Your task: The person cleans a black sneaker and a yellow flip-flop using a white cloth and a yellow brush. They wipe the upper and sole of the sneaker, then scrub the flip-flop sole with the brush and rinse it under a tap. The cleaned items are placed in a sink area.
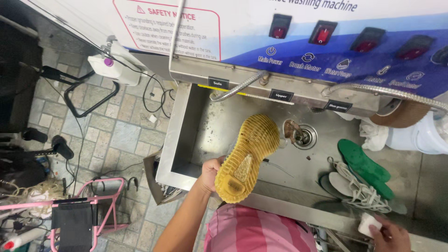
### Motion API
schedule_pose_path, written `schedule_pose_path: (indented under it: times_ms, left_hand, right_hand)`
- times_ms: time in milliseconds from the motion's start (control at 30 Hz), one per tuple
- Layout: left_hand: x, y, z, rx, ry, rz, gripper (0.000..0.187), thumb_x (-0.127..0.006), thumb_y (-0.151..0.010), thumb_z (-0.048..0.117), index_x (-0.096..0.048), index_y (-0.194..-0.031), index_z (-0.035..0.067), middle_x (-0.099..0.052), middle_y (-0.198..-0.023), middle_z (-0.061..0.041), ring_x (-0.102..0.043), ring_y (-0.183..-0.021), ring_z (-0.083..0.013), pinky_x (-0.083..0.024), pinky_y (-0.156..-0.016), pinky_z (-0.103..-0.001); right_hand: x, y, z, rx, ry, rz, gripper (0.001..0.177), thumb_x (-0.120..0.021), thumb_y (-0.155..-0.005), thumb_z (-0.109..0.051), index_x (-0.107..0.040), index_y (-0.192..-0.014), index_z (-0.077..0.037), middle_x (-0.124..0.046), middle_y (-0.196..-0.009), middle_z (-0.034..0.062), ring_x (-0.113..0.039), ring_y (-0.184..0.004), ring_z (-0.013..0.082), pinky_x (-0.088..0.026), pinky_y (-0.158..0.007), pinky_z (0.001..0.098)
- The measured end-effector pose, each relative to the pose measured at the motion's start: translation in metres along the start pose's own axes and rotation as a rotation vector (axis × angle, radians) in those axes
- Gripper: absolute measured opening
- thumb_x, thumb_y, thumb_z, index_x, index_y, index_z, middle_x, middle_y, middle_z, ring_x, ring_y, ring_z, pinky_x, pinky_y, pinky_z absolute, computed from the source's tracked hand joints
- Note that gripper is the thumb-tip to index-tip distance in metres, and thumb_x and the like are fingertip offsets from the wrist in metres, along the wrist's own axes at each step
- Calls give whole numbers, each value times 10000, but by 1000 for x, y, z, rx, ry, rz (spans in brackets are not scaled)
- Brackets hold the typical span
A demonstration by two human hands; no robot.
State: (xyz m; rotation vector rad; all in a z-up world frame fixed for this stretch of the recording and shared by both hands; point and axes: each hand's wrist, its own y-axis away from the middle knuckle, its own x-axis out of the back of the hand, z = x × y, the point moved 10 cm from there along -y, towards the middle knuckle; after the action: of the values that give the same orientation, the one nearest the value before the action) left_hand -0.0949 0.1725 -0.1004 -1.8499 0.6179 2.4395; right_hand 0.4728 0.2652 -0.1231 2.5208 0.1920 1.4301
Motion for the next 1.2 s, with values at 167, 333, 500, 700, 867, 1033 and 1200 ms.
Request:
schedule_pose_path:
  times_ms: [167, 333, 500, 700, 867, 1033, 1200]
  left_hand:
    - [-12, 3, -1, -61, 22, -50, 653, -517, -715, 167, -593, -1285, -141, -702, -1191, -269, -699, -1062, -367, -564, -980, -437]
    - [-31, 11, 4, -139, 21, -74, 649, -524, -713, 176, -587, -1274, -145, -700, -1181, -268, -702, -1051, -365, -568, -969, -441]
    - [-34, 25, 12, -166, -2, 54, 686, -533, -639, 179, -606, -1254, -116, -716, -1129, -254, -716, -990, -345, -575, -917, -423]
    - [-27, 40, 40, -22, -347, 62, 686, -558, -595, 172, -655, -1188, -160, -739, -1093, -246, -723, -956, -305, -573, -909, -352]
    - [-6, 46, 83, -11, -538, 13, 672, -560, -588, 181, -685, -1156, -154, -747, -1066, -215, -720, -924, -258, -566, -884, -311]
    - [7, 48, 108, 70, -444, -65, 647, -566, -606, 171, -675, -1152, -160, -743, -1097, -216, -725, -948, -260, -571, -920, -314]
    - [6, 49, 117, 161, -207, -97, 673, -564, -590, 147, -653, -1189, -148, -735, -1105, -227, -735, -969, -296, -589, -928, -361]
  right_hand:
    - [0, -25, -57, 224, -96, -207, 399, -872, -711, -139, -757, -1090, -82, -721, -775, 134, -733, -665, 230, -620, -625, 333]
    - [16, -40, -91, 370, -242, -239, 330, -825, -757, -170, -749, -1068, -93, -768, -899, 95, -775, -853, 188, -616, -793, 318]
    - [53, -65, -213, 399, -464, -170, 242, -759, -854, -122, -712, -1082, -60, -743, -1027, 66, -726, -947, 130, -579, -864, 273]
    - [131, 4, -567, 947, -426, 324, 146, -740, -1007, 21, -631, -1103, 7, -670, -1132, 104, -678, -1001, 152, -568, -875, 261]
    - [123, -43, -657, 963, -406, 351, 169, -785, -1017, 63, -625, -1072, 56, -647, -1056, 113, -696, -885, 178, -580, -790, 272]
    - [112, -52, -665, 970, -512, 367, 136, -732, -1093, 105, -621, -1026, 64, -630, -1021, 90, -728, -864, 176, -608, -756, 253]
    - [120, -42, -677, 1045, -518, 465, 99, -609, -1039, 146, -616, -1042, 47, -556, -1077, 92, -735, -971, 167, -619, -762, 239]
